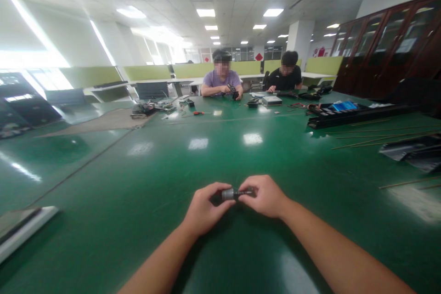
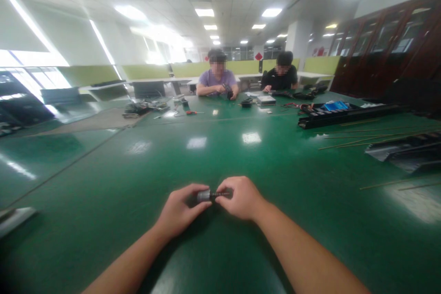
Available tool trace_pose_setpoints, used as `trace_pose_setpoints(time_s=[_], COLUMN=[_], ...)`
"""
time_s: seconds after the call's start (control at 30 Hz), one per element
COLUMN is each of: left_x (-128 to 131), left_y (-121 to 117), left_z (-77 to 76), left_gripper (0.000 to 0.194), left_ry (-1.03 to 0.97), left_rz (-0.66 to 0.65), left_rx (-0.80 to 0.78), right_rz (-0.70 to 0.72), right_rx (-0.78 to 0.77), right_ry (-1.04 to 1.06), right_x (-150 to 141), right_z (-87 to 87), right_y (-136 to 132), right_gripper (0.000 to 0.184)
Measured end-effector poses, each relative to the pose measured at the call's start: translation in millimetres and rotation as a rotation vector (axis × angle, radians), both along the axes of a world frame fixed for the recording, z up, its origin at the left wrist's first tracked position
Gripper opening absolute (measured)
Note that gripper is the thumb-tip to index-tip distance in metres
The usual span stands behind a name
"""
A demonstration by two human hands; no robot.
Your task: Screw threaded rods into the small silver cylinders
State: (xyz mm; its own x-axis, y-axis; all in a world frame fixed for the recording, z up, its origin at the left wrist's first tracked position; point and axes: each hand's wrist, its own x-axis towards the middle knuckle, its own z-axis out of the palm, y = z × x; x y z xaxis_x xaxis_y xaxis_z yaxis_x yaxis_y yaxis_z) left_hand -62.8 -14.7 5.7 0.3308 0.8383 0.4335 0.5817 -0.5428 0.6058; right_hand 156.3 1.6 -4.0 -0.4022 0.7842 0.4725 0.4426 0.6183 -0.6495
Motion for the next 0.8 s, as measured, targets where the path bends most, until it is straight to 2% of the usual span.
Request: trace_pose_setpoints(time_s=[0.8], left_x=[-1.0], left_y=[1.5], left_z=[0.0], left_gripper=[0.026], left_ry=[-0.009], left_rz=[0.010], left_rx=[0.018], right_rz=[-0.050], right_rx=[-0.012], right_ry=[-0.058], right_x=[-0.1], right_z=[-0.6], right_y=[0.6], right_gripper=[0.007])
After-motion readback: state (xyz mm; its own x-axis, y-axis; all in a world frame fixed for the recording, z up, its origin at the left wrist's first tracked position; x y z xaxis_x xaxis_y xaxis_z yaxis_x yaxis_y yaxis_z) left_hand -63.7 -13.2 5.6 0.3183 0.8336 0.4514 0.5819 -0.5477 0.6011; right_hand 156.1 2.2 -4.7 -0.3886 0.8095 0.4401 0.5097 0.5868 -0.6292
